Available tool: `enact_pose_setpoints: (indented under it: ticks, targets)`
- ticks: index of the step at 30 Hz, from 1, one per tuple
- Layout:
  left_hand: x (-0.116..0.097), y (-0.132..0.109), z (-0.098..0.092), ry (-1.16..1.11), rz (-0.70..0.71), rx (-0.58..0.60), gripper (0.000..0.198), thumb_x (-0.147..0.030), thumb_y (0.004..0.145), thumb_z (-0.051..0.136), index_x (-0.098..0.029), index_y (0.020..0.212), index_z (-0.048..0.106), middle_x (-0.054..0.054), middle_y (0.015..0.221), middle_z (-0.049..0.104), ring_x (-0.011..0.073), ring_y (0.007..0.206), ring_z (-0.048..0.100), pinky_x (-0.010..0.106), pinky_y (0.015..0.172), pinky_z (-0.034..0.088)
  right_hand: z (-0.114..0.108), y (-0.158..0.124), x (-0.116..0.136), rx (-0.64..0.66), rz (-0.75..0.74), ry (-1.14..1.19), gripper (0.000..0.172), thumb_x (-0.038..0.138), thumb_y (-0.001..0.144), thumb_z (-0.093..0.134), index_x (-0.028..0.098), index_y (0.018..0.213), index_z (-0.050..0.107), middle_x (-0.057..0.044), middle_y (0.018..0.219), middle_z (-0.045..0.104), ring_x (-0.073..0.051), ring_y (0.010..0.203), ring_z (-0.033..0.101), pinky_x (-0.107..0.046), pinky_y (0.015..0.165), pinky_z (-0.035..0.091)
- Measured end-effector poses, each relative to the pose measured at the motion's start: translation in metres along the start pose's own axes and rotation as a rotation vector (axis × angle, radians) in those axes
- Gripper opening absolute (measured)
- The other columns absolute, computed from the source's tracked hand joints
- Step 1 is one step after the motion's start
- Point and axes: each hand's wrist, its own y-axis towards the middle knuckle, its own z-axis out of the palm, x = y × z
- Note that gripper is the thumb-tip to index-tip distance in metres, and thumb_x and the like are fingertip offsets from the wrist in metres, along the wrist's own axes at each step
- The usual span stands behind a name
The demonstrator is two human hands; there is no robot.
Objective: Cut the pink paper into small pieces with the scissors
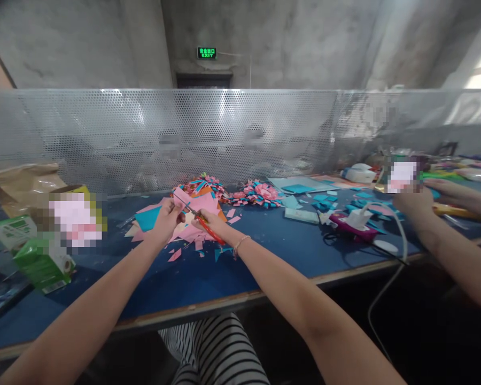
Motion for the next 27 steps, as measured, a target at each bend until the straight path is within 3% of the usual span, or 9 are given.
enact_pose_setpoints:
  ticks: [10,15,27]
  targets:
    - [0.002,0.001,-0.002,0.089,0.090,0.025,0.015,-0.031,0.074,0.044,-0.017,0.075,0.041,-0.002,0.065,0.054,0.0041,0.042,0.043,0.019,0.044,0.035,-0.003,-0.010,0.018,0.037,0.004,0.156,0.022,0.037,0.072,0.047,0.017,0.081,0.044,0.004,0.061,0.036,-0.005,0.052,0.034,-0.019,0.046,0.029]
    - [-0.005,-0.002,-0.001,0.168,0.145,0.022,0.014,-0.032,0.075,0.042,-0.018,0.074,0.040,-0.002,0.066,0.055,0.0045,0.042,0.044,0.019,0.043,0.035,-0.002,-0.010,0.015,0.053,0.037,0.207,0.024,0.039,0.073,0.046,0.018,0.083,0.043,0.005,0.059,0.035,-0.004,0.048,0.031,-0.018,0.042,0.026]
    - [0.000,0.000,-0.001,0.124,0.113,0.013,0.016,-0.033,0.074,0.044,-0.018,0.076,0.043,-0.003,0.063,0.054,0.0044,0.042,0.044,0.019,0.043,0.034,-0.002,-0.011,0.017,0.054,0.055,0.242,0.025,0.042,0.071,0.048,0.018,0.081,0.044,0.005,0.058,0.035,-0.004,0.046,0.030,-0.018,0.040,0.026]
